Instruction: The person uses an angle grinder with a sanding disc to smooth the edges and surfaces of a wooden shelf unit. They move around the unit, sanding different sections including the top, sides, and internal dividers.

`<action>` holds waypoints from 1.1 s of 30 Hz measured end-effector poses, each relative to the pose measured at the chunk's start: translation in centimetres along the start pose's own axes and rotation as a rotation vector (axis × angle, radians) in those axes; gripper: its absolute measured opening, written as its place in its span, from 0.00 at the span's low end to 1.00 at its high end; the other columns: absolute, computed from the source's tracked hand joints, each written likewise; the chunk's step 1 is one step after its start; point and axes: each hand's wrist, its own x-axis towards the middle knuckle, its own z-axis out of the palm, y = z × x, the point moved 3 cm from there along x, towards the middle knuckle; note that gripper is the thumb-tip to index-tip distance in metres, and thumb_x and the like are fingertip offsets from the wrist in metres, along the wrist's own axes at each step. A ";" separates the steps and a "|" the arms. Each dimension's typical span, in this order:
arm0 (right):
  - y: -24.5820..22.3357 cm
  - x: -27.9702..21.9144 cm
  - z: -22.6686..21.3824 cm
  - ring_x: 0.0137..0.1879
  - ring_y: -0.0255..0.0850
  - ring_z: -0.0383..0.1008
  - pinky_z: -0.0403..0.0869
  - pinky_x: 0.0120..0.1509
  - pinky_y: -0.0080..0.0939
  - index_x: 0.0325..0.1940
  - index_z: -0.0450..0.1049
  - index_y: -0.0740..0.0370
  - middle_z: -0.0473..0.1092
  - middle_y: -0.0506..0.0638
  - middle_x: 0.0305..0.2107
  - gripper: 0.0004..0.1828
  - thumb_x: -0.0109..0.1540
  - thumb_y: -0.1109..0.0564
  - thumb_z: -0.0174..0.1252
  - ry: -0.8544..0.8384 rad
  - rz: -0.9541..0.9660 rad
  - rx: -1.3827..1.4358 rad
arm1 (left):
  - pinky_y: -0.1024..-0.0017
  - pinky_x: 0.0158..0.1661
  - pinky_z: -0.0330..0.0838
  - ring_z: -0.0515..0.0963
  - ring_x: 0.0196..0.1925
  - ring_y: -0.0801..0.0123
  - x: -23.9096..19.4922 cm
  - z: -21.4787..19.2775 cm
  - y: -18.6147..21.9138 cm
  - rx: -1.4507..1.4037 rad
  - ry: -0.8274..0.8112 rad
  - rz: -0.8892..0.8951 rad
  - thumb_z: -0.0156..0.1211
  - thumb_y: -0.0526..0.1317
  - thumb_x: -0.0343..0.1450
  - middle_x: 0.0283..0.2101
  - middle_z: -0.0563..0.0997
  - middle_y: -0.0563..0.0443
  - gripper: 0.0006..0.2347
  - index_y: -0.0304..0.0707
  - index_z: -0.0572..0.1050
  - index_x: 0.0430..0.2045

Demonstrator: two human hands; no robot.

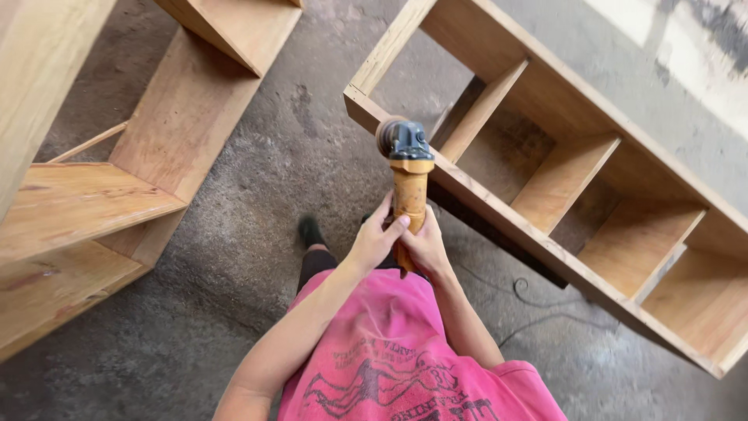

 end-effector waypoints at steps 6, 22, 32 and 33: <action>1.6 5.7 4.5 0.50 0.37 0.75 0.77 0.55 0.39 0.62 0.61 0.68 0.72 0.54 0.46 0.31 0.59 0.56 0.66 0.150 0.043 -0.212 | 0.69 0.63 0.65 0.72 0.65 0.65 6.5 -5.7 0.8 -0.108 -0.088 -0.108 0.62 0.40 0.72 0.64 0.72 0.41 0.36 0.32 0.49 0.74; 4.0 16.1 14.4 0.55 0.41 0.78 0.76 0.59 0.42 0.64 0.62 0.66 0.75 0.56 0.50 0.35 0.59 0.52 0.70 0.426 0.165 -0.342 | 0.70 0.65 0.66 0.72 0.69 0.61 16.1 -18.0 2.4 0.137 -0.229 -0.142 0.60 0.42 0.75 0.70 0.68 0.35 0.39 0.31 0.38 0.76; 4.8 15.8 15.9 0.57 0.44 0.77 0.76 0.61 0.44 0.66 0.61 0.66 0.74 0.58 0.52 0.37 0.59 0.52 0.69 0.473 0.177 -0.323 | 0.70 0.64 0.68 0.74 0.68 0.60 15.7 -19.1 2.7 0.184 -0.250 -0.160 0.59 0.39 0.76 0.70 0.69 0.35 0.38 0.34 0.38 0.76; 4.8 15.9 15.9 0.57 0.44 0.78 0.76 0.61 0.44 0.65 0.61 0.66 0.75 0.57 0.52 0.36 0.59 0.52 0.69 0.488 0.174 -0.335 | 0.70 0.64 0.69 0.74 0.68 0.60 15.9 -19.1 2.7 0.199 -0.257 -0.159 0.60 0.38 0.76 0.70 0.68 0.34 0.38 0.34 0.38 0.76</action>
